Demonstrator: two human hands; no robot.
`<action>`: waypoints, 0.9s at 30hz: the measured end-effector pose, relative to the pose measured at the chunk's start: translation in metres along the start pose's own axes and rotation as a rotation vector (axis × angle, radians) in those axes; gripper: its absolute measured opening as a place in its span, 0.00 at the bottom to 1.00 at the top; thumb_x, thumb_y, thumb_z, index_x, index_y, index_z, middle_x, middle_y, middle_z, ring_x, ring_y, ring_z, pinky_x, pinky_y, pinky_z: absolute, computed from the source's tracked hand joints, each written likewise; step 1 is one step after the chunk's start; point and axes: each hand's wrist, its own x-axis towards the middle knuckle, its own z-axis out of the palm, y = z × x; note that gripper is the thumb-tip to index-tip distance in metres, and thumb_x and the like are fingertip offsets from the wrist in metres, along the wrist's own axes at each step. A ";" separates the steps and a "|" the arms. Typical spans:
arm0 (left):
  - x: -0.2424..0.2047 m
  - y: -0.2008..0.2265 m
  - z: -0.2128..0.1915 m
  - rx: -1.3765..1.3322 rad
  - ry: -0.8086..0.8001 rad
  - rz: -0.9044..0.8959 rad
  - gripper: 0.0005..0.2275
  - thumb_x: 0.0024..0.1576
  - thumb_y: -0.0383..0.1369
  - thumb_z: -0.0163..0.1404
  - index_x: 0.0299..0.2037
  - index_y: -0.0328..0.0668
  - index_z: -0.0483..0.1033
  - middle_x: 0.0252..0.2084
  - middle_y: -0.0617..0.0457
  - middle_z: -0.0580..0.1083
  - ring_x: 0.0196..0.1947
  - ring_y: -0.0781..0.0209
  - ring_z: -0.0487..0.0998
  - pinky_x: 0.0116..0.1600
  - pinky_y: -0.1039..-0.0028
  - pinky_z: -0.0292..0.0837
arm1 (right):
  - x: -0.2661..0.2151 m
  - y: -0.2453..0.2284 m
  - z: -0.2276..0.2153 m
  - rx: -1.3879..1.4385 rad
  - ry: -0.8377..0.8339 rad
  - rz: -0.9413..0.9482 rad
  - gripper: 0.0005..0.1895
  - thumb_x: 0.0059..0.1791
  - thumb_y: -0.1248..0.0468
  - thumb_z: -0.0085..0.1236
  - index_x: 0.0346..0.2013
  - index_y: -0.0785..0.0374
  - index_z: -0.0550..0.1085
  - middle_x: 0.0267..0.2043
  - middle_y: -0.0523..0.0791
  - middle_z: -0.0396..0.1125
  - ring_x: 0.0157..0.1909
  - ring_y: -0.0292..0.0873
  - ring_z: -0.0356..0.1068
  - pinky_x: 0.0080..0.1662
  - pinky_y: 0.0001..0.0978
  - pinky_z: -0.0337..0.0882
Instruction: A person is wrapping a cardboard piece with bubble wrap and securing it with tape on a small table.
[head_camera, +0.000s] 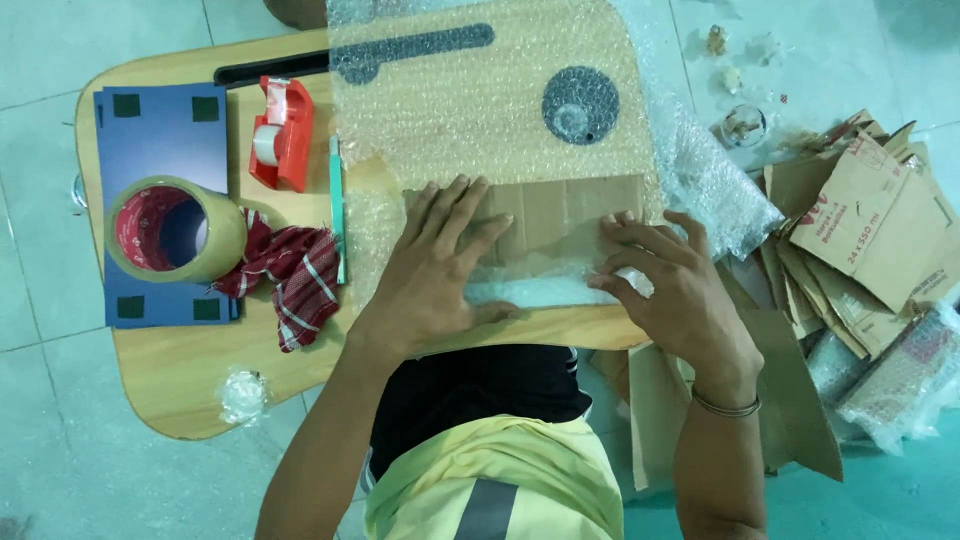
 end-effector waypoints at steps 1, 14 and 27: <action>0.000 -0.002 0.002 -0.002 -0.001 -0.001 0.45 0.47 0.70 0.49 0.68 0.47 0.68 0.75 0.36 0.55 0.77 0.35 0.49 0.79 0.47 0.32 | 0.000 -0.001 0.000 0.001 -0.003 0.001 0.10 0.47 0.55 0.68 0.30 0.58 0.80 0.48 0.45 0.76 0.60 0.51 0.73 0.70 0.57 0.58; 0.002 -0.013 0.014 -0.003 0.070 0.016 0.42 0.48 0.73 0.45 0.65 0.53 0.70 0.73 0.42 0.59 0.75 0.43 0.56 0.79 0.50 0.37 | 0.011 -0.025 0.001 -0.046 0.052 -0.064 0.18 0.44 0.51 0.71 0.43 0.54 0.79 0.55 0.49 0.72 0.63 0.56 0.70 0.70 0.60 0.55; 0.004 -0.011 0.013 -0.009 -0.017 -0.043 0.42 0.45 0.70 0.50 0.64 0.52 0.71 0.76 0.43 0.55 0.78 0.44 0.49 0.80 0.52 0.31 | 0.029 -0.017 0.036 0.009 0.142 -0.146 0.20 0.43 0.46 0.74 0.38 0.56 0.82 0.54 0.47 0.74 0.65 0.52 0.70 0.67 0.56 0.53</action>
